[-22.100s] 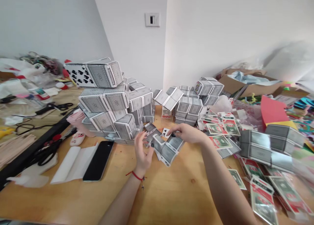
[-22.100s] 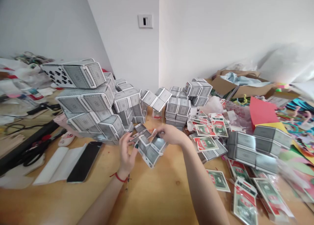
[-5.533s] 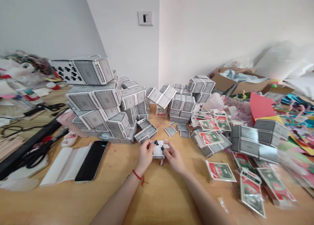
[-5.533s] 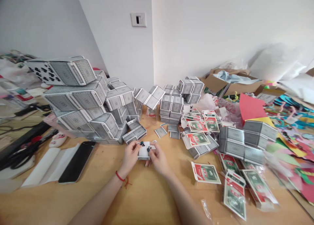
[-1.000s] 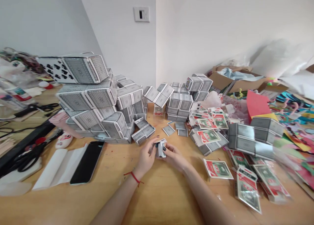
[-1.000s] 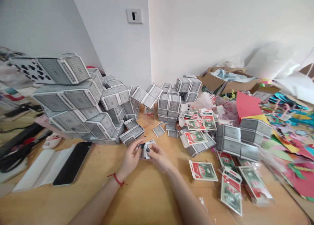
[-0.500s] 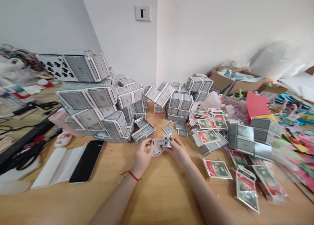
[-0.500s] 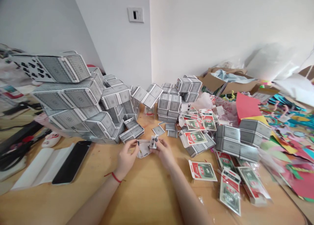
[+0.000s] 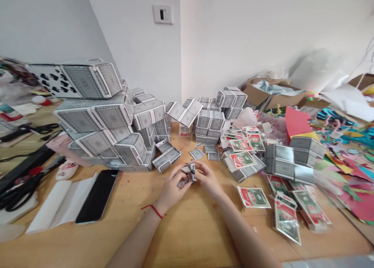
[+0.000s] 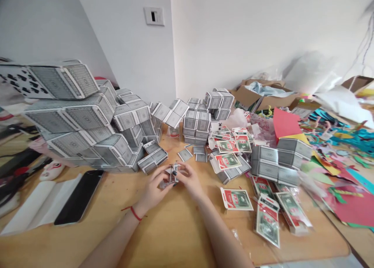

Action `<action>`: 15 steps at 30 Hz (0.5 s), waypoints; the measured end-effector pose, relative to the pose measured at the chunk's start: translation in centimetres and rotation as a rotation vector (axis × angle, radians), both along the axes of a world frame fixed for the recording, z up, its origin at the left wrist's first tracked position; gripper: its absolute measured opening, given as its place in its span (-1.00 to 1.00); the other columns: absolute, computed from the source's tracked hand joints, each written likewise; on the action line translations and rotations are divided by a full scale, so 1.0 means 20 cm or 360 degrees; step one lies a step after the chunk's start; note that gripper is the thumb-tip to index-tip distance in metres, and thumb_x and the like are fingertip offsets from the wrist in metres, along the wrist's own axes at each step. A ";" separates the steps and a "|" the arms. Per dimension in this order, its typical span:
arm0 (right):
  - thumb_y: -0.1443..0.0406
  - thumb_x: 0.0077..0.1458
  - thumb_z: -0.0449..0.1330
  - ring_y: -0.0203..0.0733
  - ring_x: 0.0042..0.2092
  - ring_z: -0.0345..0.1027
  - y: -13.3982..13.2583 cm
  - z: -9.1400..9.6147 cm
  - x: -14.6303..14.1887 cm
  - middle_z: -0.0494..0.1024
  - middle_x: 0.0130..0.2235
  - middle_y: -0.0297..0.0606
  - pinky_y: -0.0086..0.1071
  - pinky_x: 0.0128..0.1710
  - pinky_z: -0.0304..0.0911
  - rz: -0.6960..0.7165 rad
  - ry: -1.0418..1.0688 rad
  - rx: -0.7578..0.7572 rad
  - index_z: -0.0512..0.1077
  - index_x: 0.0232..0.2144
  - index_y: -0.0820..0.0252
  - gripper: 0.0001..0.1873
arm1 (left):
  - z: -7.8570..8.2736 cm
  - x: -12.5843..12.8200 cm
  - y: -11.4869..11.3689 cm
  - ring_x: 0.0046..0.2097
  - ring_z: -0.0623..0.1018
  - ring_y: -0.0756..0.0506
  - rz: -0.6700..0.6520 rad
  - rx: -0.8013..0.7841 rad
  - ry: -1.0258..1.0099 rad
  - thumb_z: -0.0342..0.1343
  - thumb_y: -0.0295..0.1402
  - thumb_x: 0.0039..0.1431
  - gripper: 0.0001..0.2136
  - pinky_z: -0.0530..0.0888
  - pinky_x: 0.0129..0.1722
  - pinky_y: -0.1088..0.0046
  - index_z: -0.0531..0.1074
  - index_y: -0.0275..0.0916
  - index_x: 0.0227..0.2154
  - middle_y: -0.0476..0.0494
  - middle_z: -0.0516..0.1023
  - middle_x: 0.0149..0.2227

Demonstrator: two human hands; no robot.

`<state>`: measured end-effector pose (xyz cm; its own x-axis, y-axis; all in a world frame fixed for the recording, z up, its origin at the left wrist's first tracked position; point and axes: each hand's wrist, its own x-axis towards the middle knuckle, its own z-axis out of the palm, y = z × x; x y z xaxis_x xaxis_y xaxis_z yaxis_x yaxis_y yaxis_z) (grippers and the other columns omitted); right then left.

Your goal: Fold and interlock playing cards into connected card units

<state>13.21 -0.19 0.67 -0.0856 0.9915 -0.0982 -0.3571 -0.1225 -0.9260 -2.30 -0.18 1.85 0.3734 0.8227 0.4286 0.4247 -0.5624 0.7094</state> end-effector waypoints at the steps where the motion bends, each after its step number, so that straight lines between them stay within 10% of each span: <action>1: 0.19 -0.23 0.29 -0.17 -0.23 0.34 0.00 -0.01 0.00 0.43 -0.22 -0.24 -0.34 -0.27 0.24 0.0011 -0.0032 0.0013 0.34 -0.16 0.12 -0.51 | 0.00 0.00 0.00 0.02 0.33 -0.12 -0.0002 0.0006 0.0021 0.05 -0.40 0.00 -0.97 0.30 0.00 0.26 0.35 -0.22 -0.48 -0.20 0.34 -0.03; 15: 0.19 -0.20 0.27 -0.26 -0.29 0.32 -0.01 0.00 -0.05 0.39 -0.27 -0.28 -0.40 -0.31 0.23 0.0043 -0.0157 0.0048 0.35 -0.18 0.13 -0.55 | -0.02 -0.01 0.01 -0.21 0.44 -0.06 0.0122 0.0088 0.0111 0.05 -0.49 -0.10 -0.93 0.39 -0.18 0.37 0.27 -0.23 -0.56 -0.16 0.29 -0.09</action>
<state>12.24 -0.46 0.65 -0.1039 0.9915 -0.0777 -0.2610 -0.1026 -0.9599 -2.56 -0.04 1.53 0.3405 0.8259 0.4494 0.5153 -0.5637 0.6456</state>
